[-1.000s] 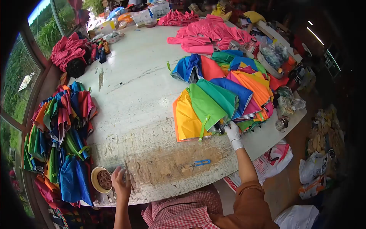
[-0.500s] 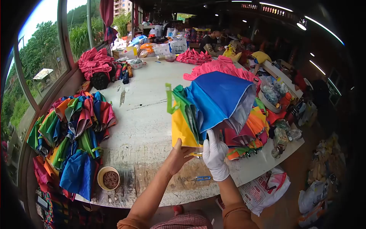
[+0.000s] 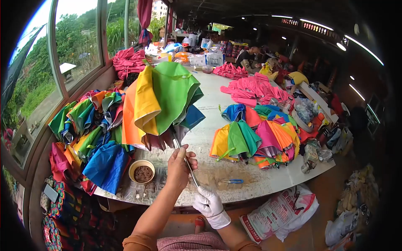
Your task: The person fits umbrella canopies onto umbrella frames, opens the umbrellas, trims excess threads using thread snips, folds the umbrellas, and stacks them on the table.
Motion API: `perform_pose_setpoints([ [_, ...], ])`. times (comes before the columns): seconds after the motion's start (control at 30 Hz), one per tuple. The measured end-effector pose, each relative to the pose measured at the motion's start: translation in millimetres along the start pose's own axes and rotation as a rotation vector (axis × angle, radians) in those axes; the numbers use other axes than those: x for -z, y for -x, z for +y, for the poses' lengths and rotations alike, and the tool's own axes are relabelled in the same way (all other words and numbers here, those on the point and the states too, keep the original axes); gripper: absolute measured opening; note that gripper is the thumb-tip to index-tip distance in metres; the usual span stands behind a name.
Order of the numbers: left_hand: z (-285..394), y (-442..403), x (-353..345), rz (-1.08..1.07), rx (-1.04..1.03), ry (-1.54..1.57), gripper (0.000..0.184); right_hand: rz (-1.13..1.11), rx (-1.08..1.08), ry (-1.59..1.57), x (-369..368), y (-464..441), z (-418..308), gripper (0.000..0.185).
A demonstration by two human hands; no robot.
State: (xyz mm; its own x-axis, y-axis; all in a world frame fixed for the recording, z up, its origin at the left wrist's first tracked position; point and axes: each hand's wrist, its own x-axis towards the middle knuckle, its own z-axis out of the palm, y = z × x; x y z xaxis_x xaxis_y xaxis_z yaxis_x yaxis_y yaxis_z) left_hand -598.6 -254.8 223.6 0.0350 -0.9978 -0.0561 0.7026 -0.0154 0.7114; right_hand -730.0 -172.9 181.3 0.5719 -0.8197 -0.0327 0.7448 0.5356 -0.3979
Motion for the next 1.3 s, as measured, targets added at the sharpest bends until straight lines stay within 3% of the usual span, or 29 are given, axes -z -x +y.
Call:
perform_pose_setpoints([
  [0.07,25.2,-5.2,8.8,0.089,-0.052,0.074,0.032,-0.195,-0.046,-0.227,-1.3,8.0,32.3,0.025],
  [0.1,32.8,-13.7,18.4,0.12,-0.106,0.06,0.03,-0.152,-0.057,-0.233,-5.2,14.7,43.2,0.024],
  [0.2,57.8,-13.8,31.6,0.228,-0.239,-0.235,0.026,0.081,0.071,0.338,-19.6,29.7,59.0,0.029],
  [0.27,75.3,0.8,39.6,0.206,-0.225,-0.366,0.026,0.087,0.453,1.077,-15.3,29.0,71.4,0.037],
  [0.33,93.5,18.9,38.4,0.163,-0.263,-0.255,0.025,0.15,0.425,1.022,-21.8,29.5,81.3,0.035],
  [0.43,120.4,29.7,28.8,0.244,-0.424,-0.297,0.024,0.098,0.783,1.693,-48.3,29.8,81.8,0.037],
  [0.67,234.2,14.4,-3.3,0.221,-0.657,-0.307,0.035,-0.127,0.868,1.83,-82.3,68.5,48.2,0.046],
  [0.7,254.9,8.3,-7.0,0.262,-0.682,-0.331,0.034,-0.206,0.96,1.794,-79.9,76.9,40.6,0.048],
  [0.73,274.5,2.9,-10.2,0.3,-0.706,-0.355,0.034,-0.186,0.837,1.822,-78.9,94.3,34.5,0.048],
  [0.8,291.0,4.7,-23.0,0.342,-0.744,-0.383,0.034,-0.199,0.822,1.8,-76.7,104.9,22.4,0.047],
  [1.0,252.2,32.7,-60.7,0.274,-0.73,-0.381,0.034,-0.222,0.766,1.745,-65.2,135.3,-9.0,0.047],
  [1.13,135.9,65.5,-83.4,0.144,-0.535,-0.533,0.033,-0.153,0.812,1.696,-45.2,138.0,-24.6,0.045],
  [1.2,71.6,75.6,-92.9,0.174,-0.405,-0.497,0.031,-0.036,0.786,1.749,-37.9,127.8,-30.8,0.043],
  [1.27,37.8,74.5,-84.2,0.159,-0.404,-0.375,0.03,-0.064,0.9,1.661,-19.1,123.7,-23.4,0.042],
  [1.3,20.0,80.3,-86.1,0.223,-0.376,-0.317,0.027,-0.04,0.814,1.633,-8.0,131.3,-20.5,0.041],
])
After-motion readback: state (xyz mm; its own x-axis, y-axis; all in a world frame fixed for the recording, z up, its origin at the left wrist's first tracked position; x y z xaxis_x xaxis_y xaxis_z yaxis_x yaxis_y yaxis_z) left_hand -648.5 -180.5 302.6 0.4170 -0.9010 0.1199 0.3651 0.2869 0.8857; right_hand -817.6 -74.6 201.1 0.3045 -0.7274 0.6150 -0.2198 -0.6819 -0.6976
